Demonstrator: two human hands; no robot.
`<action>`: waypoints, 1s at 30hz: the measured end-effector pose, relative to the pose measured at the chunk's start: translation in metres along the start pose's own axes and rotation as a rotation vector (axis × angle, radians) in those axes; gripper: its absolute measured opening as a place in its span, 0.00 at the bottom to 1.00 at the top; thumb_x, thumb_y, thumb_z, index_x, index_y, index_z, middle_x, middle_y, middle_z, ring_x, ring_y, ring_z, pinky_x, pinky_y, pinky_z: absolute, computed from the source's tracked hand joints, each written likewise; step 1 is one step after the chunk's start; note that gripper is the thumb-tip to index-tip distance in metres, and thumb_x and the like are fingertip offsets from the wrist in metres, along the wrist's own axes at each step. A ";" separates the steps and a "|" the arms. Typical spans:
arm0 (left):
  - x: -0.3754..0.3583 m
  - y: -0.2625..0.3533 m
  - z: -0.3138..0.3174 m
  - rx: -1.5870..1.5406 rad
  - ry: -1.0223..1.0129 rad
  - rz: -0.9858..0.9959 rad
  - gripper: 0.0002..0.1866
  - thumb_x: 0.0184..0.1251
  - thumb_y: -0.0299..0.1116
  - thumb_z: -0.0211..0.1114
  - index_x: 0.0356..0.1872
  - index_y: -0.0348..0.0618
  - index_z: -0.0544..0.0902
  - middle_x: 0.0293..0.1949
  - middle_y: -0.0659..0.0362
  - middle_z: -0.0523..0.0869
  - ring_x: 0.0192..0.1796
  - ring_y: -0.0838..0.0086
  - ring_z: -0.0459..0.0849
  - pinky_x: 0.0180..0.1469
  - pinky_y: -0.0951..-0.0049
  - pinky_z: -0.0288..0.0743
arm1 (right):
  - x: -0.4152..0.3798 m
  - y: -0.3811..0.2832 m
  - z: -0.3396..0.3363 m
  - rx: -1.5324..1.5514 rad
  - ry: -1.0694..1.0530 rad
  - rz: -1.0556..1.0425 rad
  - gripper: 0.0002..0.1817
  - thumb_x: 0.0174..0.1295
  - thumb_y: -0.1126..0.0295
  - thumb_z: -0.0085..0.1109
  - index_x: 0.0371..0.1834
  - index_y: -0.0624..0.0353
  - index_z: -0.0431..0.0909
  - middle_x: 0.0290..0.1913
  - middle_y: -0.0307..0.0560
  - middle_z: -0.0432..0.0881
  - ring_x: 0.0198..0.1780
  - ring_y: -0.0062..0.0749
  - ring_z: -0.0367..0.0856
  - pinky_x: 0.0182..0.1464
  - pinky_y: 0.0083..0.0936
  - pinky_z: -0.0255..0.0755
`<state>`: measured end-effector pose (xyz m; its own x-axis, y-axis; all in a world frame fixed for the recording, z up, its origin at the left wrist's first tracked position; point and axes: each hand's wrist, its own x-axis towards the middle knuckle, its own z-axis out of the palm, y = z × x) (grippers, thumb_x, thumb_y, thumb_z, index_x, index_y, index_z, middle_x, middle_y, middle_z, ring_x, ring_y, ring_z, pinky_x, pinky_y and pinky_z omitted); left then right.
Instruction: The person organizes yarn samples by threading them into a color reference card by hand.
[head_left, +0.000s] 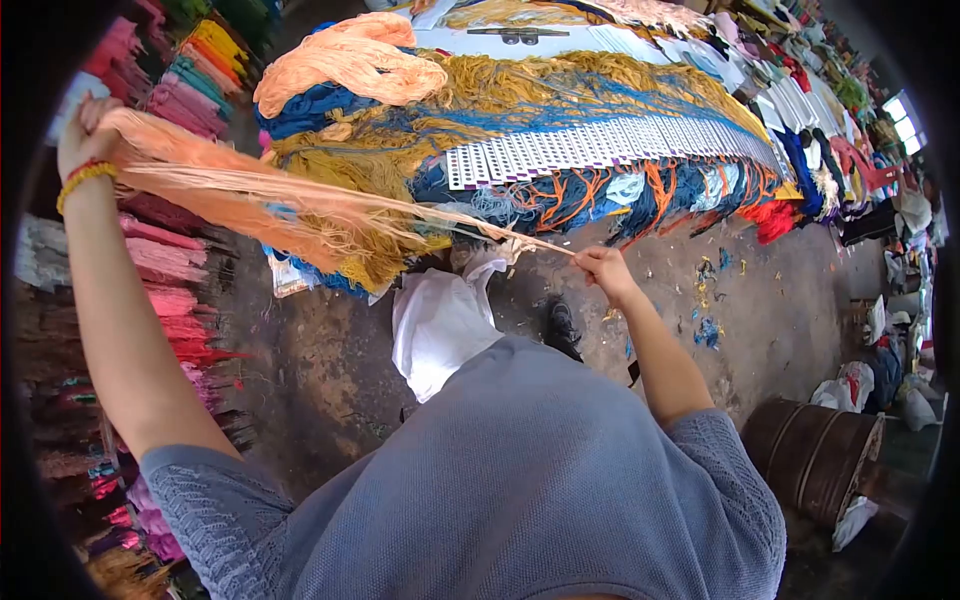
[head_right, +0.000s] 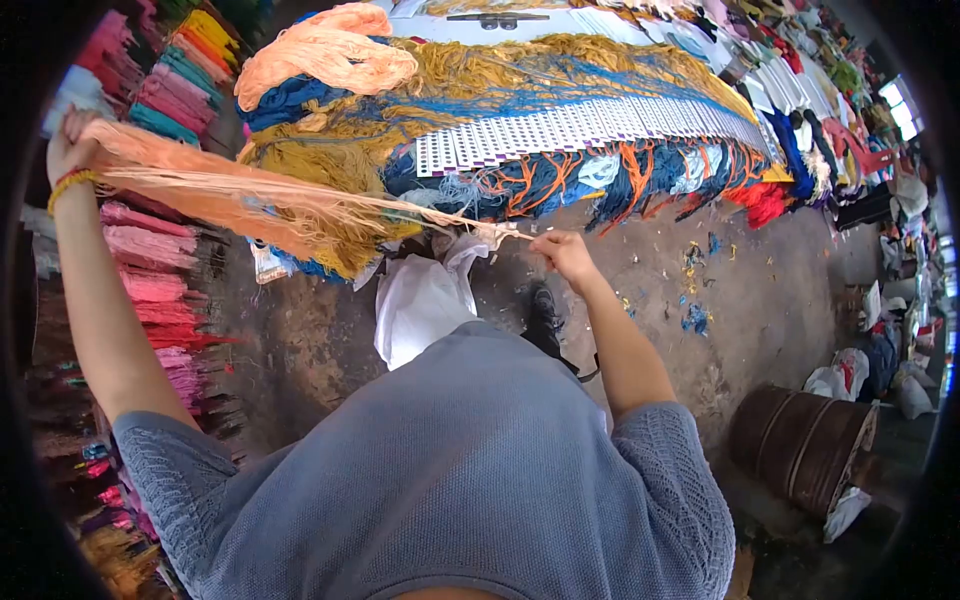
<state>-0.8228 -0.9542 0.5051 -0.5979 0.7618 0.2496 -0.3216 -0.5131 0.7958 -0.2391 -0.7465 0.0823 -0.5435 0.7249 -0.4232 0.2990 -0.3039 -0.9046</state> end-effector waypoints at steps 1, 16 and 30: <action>-0.011 -0.016 0.003 0.009 0.254 0.029 0.23 0.67 0.31 0.46 0.11 0.53 0.52 0.10 0.69 0.48 0.14 0.80 0.49 0.25 0.78 0.52 | 0.004 0.003 -0.004 -0.004 -0.008 0.002 0.08 0.54 0.70 0.55 0.27 0.64 0.80 0.19 0.37 0.75 0.18 0.17 0.66 0.20 0.15 0.60; -0.071 -0.163 -0.009 -0.440 0.136 -0.142 0.16 0.63 0.30 0.46 0.14 0.48 0.60 0.10 0.69 0.54 0.13 0.80 0.54 0.23 0.78 0.53 | 0.009 0.093 -0.089 -0.799 0.304 0.158 0.13 0.44 0.58 0.56 0.28 0.54 0.82 0.30 0.56 0.80 0.37 0.46 0.80 0.40 0.34 0.72; -0.115 -0.238 0.104 -0.315 -0.092 -0.369 0.14 0.67 0.39 0.48 0.28 0.40 0.72 0.13 0.70 0.58 0.14 0.85 0.55 0.19 0.83 0.51 | 0.003 0.166 -0.098 -1.269 -0.070 0.278 0.18 0.51 0.60 0.50 0.40 0.61 0.78 0.42 0.59 0.78 0.46 0.51 0.76 0.49 0.40 0.70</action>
<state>-0.6016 -0.8790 0.3445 -0.3394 0.9397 0.0415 -0.7147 -0.2864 0.6381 -0.1137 -0.7344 -0.0643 -0.3717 0.6875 -0.6238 0.9155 0.3830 -0.1235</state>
